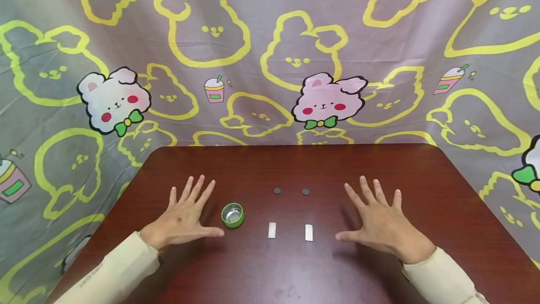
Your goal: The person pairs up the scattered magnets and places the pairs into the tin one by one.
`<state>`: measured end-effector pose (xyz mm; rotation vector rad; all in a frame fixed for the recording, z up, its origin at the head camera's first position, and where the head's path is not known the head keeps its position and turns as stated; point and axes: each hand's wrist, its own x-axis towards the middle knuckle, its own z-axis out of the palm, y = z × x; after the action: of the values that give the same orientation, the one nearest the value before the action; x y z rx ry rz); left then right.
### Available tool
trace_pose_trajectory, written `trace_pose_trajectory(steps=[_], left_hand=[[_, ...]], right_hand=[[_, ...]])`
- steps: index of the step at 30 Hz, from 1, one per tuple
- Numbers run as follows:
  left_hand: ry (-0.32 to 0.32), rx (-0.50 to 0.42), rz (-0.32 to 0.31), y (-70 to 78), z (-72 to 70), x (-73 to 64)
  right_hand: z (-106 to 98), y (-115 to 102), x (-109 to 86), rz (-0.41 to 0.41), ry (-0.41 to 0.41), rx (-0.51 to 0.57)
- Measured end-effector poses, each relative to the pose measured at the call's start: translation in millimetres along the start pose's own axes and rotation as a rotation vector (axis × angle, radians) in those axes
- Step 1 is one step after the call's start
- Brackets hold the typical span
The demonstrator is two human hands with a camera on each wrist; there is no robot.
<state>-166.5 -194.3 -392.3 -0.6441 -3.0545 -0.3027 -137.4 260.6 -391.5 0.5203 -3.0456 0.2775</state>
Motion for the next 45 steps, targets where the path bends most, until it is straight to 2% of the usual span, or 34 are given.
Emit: trace_pose_trajectory(steps=[13,19,27,31,38,45], left_hand=[[-0.096,-0.086,0.059,13.2,10.6,8.5],[-0.061,-0.127,0.090,18.9,15.1,13.3],[0.029,-0.117,0.201,27.6,20.8,21.8],[0.021,-0.172,0.227,30.7,23.2,27.2],[0.005,-0.305,0.229,36.1,27.6,35.3],[0.049,-0.349,0.316,43.8,33.0,42.6]], right_hand=[[9,-10,6.1,-0.114,-0.003,0.043],[14,-10,8.1,-0.151,0.006,0.053],[21,-10,13.3,-0.237,0.017,0.104],[23,-13,16.1,-0.272,0.021,0.131],[27,-18,20.9,-0.268,-0.008,0.209],[29,-24,25.5,-0.295,-0.034,0.257]])
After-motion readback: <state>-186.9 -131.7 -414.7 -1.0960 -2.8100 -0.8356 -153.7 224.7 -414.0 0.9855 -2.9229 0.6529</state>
